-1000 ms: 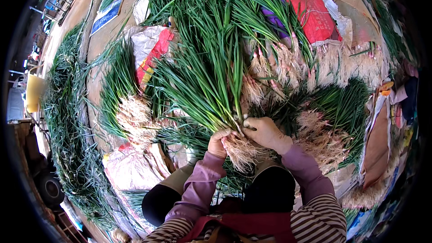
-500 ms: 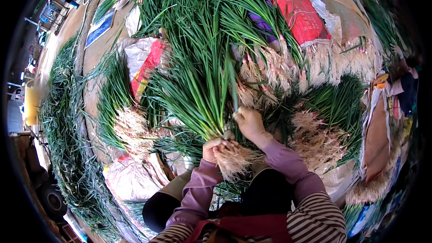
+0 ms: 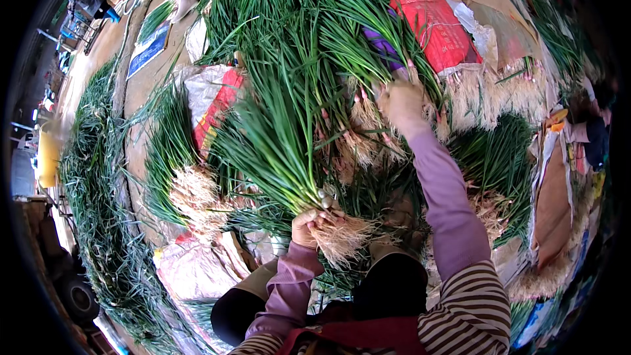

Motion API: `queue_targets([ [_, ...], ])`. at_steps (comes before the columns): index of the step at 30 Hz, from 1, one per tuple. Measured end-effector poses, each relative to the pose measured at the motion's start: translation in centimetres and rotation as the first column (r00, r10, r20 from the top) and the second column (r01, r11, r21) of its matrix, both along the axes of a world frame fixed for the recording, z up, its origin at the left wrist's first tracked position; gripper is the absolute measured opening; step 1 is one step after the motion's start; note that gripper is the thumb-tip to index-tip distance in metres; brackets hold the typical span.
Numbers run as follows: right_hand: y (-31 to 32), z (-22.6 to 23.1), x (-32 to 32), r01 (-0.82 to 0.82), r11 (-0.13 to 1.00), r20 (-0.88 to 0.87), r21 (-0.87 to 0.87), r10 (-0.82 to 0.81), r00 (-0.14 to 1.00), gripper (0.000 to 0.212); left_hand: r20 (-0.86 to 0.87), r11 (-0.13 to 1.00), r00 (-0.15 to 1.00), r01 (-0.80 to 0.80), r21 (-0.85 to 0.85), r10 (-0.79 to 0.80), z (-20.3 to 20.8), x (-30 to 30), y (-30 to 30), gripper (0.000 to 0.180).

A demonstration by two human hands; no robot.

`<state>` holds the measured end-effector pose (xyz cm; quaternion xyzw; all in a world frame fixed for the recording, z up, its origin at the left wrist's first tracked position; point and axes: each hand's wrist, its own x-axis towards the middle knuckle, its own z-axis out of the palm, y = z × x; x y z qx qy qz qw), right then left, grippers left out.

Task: The person, using both gloved hands, bundles together scallion-like green vegetables on the floor, securing them with a thin tie and moving the bundles aside one by one.

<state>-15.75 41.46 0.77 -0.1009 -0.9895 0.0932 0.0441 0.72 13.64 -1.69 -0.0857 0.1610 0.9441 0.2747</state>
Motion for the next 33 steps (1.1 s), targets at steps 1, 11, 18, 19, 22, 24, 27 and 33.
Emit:
queue_targets([
  [1, -1.5, 0.0, 2.1, -0.042, 0.988, 0.017, -0.149, 0.045, 0.999, 0.017, 0.026, 0.998, 1.000, -0.008, -0.067, 0.010, 0.2, 0.1, 0.1, 0.045],
  [11, -7.5, -2.2, 14.6, -0.005, 0.320, 0.078, -0.947, 0.246, 0.966, 0.024, 0.257, 0.989, 0.964, 0.097, -0.108, -0.067, -2.3, 1.1, -0.3, 0.017],
  [18, -10.3, -3.1, 12.9, 0.147, 0.069, 0.161, -0.987, 0.334, 0.928, 0.013, 0.311, 0.985, 0.949, 0.090, -0.148, -0.040, -2.2, 1.3, -0.6, 0.019],
  [19, -10.4, -3.4, 13.9, 0.065, 0.165, 0.108, -0.984, 0.266, 0.958, 0.013, 0.309, 0.986, 0.949, 0.101, -0.130, -0.057, -1.9, 1.2, -0.3, 0.019],
  [22, -9.6, -5.8, 15.5, -0.007, 0.744, 0.071, -0.668, 0.073, 0.995, 0.018, 0.260, 0.985, 0.958, 0.149, -0.089, -0.121, -0.8, 1.1, 0.9, 0.021],
  [24, -7.6, -6.8, 16.5, -0.016, 0.854, 0.209, -0.520, 0.146, 0.967, 0.028, 0.202, 0.992, 0.975, 0.112, -0.064, -0.097, -0.1, 1.0, 1.1, 0.021],
  [27, -6.3, -3.3, 15.8, 0.015, 0.741, 0.255, -0.671, 0.211, 0.944, 0.033, 0.227, 0.971, 0.967, 0.158, -0.180, -0.116, -1.3, 1.0, 0.7, 0.021],
  [33, -9.2, -1.4, 12.7, -0.024, 0.705, 0.061, -0.709, 0.095, 0.994, 0.023, 0.232, 0.946, 0.951, 0.253, -0.203, -0.205, -2.7, 1.8, 1.3, 0.025],
])
